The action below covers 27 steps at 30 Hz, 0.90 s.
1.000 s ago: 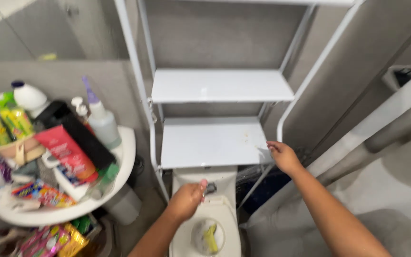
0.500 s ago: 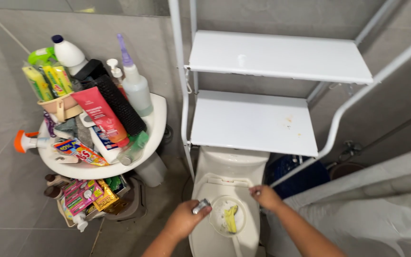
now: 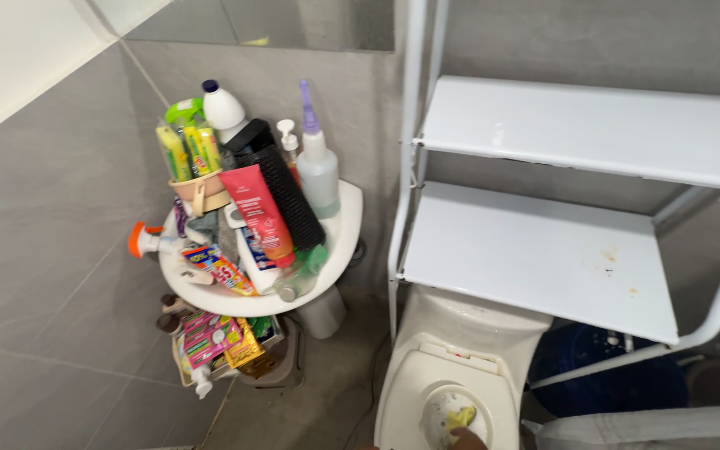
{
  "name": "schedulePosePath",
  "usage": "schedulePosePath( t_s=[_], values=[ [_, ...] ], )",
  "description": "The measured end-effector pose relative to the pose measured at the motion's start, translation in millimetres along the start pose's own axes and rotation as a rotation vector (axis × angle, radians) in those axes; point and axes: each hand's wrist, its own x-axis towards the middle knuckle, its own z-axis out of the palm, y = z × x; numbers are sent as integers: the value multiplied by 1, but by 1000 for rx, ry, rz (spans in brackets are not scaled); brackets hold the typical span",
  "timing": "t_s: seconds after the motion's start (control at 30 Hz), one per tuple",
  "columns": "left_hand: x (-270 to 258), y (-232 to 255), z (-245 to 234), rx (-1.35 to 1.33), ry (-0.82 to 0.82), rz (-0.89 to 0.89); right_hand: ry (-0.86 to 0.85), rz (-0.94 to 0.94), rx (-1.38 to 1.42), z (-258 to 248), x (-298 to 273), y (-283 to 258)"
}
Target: Organizing various cleaning bottles and sponges onto a white metal bathroom shelf.
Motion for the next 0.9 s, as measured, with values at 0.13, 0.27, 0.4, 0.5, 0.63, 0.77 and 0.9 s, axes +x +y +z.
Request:
schedulePosePath(
  t_s=[0.13,0.27,0.4,0.5,0.63,0.77,0.9],
  values=[
    [4,-5,3,-1,48,73,50,-123,-102,6,73,-11],
    [29,-75,20,-4,87,153,-33,23,433,-5,9,-141],
    [-5,-13,9,-153,217,201,148,-622,233,-1,-46,-235],
    [-19,45,-11,-312,328,368,120,-923,25,-27,-128,-332],
    [-15,74,-25,-345,297,394,-144,-778,352,-71,-130,-381],
    [-60,173,-9,-1,278,372,-162,-562,452,-143,-119,-378],
    [-63,207,17,244,199,449,-165,-345,544,-239,-114,-357]
  ],
)
